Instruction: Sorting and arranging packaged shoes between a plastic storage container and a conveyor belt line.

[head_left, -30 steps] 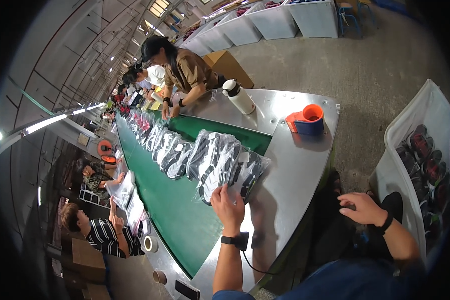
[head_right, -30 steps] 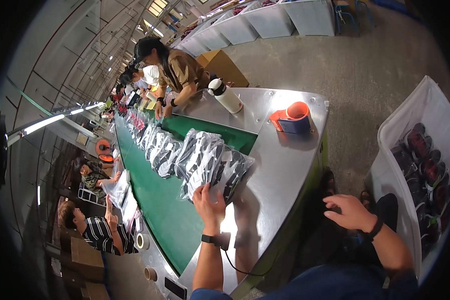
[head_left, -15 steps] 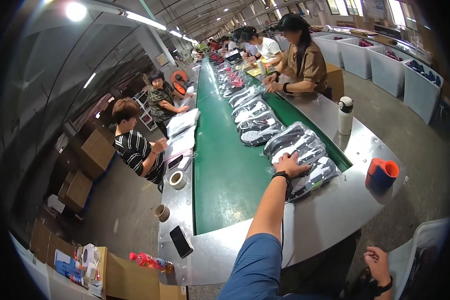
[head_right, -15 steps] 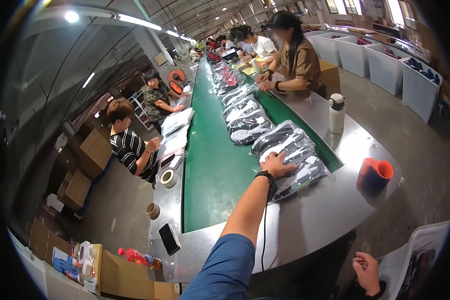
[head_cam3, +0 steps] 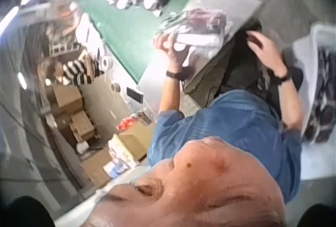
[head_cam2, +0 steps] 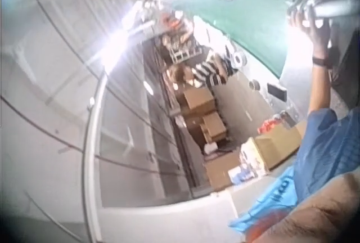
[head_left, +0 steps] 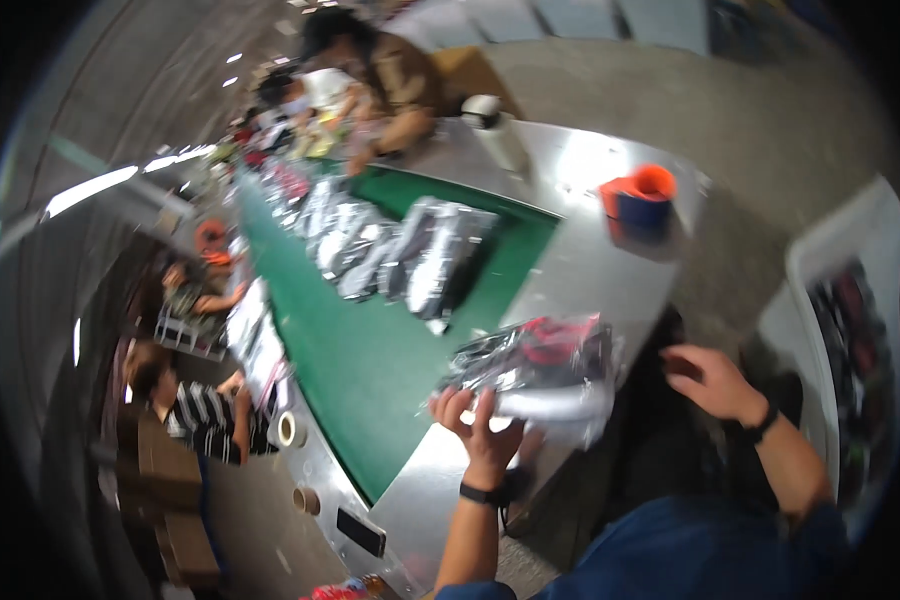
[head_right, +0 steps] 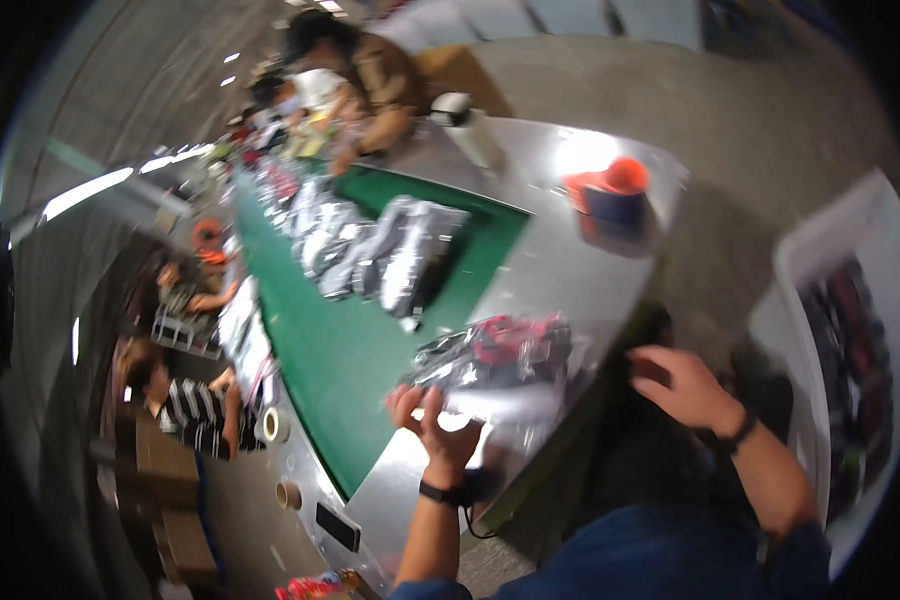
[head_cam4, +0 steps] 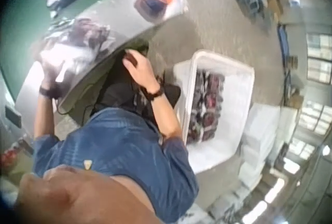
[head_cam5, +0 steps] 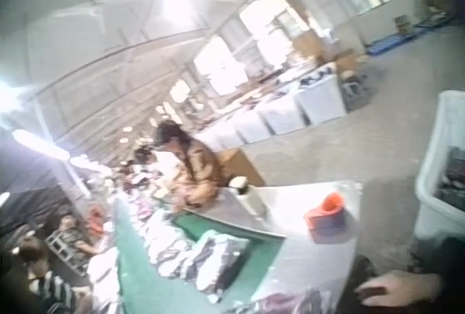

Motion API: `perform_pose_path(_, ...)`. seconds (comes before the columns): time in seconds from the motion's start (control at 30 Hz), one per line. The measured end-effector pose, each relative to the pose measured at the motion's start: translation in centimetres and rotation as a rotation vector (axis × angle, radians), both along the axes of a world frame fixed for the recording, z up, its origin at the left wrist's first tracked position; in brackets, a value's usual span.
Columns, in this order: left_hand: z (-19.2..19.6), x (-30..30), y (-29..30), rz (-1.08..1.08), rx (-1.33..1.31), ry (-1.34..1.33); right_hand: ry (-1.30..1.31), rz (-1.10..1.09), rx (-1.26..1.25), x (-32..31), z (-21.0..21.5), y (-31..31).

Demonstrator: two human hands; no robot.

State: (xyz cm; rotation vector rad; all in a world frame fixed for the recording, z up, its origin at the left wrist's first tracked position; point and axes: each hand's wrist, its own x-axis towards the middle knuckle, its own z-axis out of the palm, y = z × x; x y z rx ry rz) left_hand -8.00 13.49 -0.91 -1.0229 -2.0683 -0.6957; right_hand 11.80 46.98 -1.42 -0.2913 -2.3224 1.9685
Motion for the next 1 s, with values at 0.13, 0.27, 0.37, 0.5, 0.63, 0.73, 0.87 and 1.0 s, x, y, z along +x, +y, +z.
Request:
perform_pose_path(0.13,-1.4,5.7,-4.6,0.165,0.199,-0.719,-0.036,0.133,-0.163,-1.8,0.8,-2.5)
perform_pose_path(0.27,1.5,5.8,-5.8,-0.107,0.424,-1.483,-0.050,0.142,-0.285,-2.4,-0.9,-4.3)
perform_pose_path(0.37,1.9,5.4,-5.7,-0.324,0.866,-1.495,-0.038,0.126,-0.261,-3.8,-1.3,-6.3)
perform_pose_path(0.5,1.9,6.8,-0.6,-0.239,0.849,-1.512,-0.143,0.119,-0.189,-4.6,-0.6,-8.1)
perform_pose_path(0.63,2.1,7.6,4.9,-0.190,1.075,-1.681,-0.031,-0.149,-0.804,-3.6,1.8,-8.3)
perform_pose_path(0.73,3.5,9.0,8.7,-0.344,1.016,-1.784,0.015,-0.076,-0.769,-2.4,2.4,-4.9)
perform_pose_path(0.87,3.9,10.5,12.3,-0.483,0.927,-1.948,0.237,-0.286,-0.591,1.1,4.7,-3.6)
perform_pose_path(1.0,3.6,11.9,15.7,-0.598,0.843,-1.900,0.372,-0.396,-0.688,5.1,7.1,-3.6)
